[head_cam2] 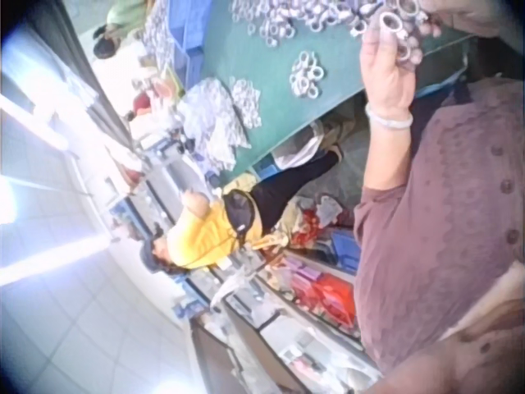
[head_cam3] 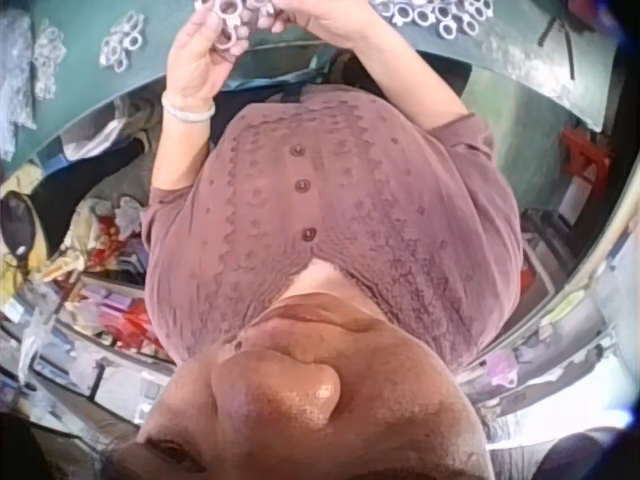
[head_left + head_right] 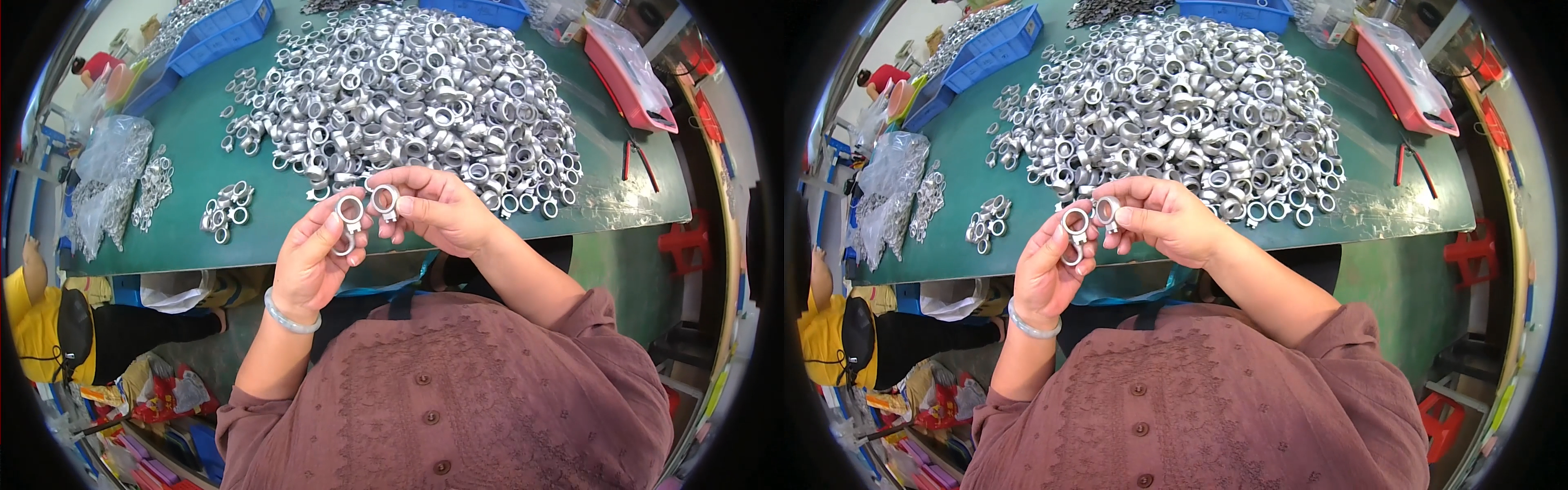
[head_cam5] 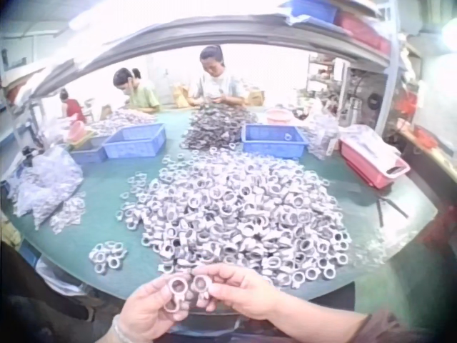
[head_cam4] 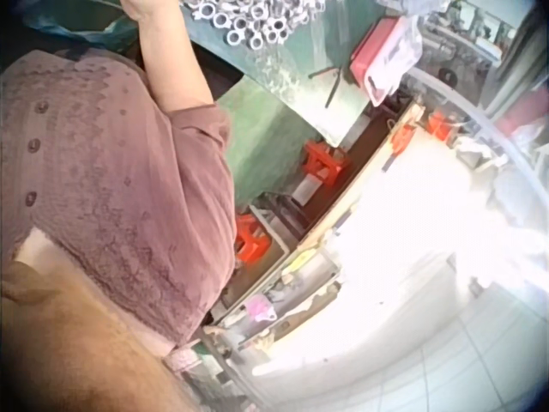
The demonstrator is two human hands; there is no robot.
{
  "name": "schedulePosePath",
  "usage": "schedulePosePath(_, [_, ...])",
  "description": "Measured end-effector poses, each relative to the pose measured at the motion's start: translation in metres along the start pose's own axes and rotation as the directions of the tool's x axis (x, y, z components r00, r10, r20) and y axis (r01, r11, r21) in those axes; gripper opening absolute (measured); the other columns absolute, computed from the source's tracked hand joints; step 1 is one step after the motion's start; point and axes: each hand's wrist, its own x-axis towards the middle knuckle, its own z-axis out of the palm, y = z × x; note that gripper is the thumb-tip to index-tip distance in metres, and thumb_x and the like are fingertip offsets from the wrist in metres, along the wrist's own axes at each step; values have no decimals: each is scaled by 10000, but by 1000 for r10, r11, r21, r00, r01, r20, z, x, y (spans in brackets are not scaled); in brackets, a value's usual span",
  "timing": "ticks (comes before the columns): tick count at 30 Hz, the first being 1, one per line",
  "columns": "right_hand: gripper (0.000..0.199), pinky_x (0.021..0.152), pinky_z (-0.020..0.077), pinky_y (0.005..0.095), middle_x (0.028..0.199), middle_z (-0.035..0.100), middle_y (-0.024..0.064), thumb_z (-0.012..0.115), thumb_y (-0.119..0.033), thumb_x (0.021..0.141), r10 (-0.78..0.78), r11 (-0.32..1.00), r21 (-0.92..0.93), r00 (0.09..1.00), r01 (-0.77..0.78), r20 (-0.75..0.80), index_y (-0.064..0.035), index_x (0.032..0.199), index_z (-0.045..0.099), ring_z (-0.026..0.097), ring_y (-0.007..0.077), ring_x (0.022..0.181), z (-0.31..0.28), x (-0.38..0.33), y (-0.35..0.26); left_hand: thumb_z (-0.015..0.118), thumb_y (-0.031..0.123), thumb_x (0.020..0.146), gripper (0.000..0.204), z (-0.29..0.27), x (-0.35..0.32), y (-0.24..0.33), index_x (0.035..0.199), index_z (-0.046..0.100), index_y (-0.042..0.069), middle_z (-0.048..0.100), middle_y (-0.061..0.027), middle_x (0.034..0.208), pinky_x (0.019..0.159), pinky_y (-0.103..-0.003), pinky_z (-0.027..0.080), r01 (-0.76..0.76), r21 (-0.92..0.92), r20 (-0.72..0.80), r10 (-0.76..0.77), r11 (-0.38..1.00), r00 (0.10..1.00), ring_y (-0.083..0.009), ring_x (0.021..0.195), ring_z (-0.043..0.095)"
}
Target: The person picks up metal ring components from a large pile on a table and places them into a blue container or a plastic bag.
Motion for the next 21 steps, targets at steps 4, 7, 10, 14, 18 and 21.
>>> schedulePosePath(4, [354,710,492,276,1007,582,107,499,-115,875,-13,999,39,1000,13,15,-6,1210,463,580,148,820,-6,-7,-1,481,166,899,358,4,1,-3,1213,450,-3,588,-74,970,609,-219,423,-14,39,21,13,999,1000,-101,745,543])
schedulePosePath(7, [353,711,492,278,1010,581,108,498,-116,877,-27,997,70,999,25,22,-7,1212,462,580,149,826,-10,-11,2,481,164,898,363,10,2,-4,1217,447,-7,587,-75,971,611,-221,423,4,11,10,-4,1000,1000,-101,751,543])
schedulePosePath(10, [356,714,492,278,1011,580,105,506,-117,875,-39,998,58,999,37,22,-4,1210,461,582,156,839,-11,-13,2,481,159,897,370,12,2,-6,1224,440,-10,586,-73,970,616,-228,428,37,-17,5,-37,999,999,-105,754,544])
schedulePosePath(14, [347,714,495,283,1018,574,97,553,-103,847,-76,997,30,997,76,1,-2,1172,482,582,165,876,-10,-17,-1,528,165,868,412,15,2,-11,1227,425,-8,571,-98,977,614,-231,438,31,-20,20,-31,999,999,-129,759,541])
schedulePosePath(18, [345,750,487,285,1044,564,90,588,-57,815,-75,996,-47,997,74,-27,-7,1143,494,574,159,909,-7,-20,-3,562,137,846,403,19,1,-18,1207,443,2,569,-88,963,604,-226,437,-47,55,-6,47,997,999,-130,758,544])
schedulePosePath(21, [383,812,465,287,1070,552,85,599,2,785,-132,970,-208,991,126,-16,-11,1150,483,560,155,949,-4,-23,-1,585,87,823,384,21,0,-22,1177,463,6,562,-65,929,597,-208,427,-158,250,-22,169,955,985,-111,742,527])
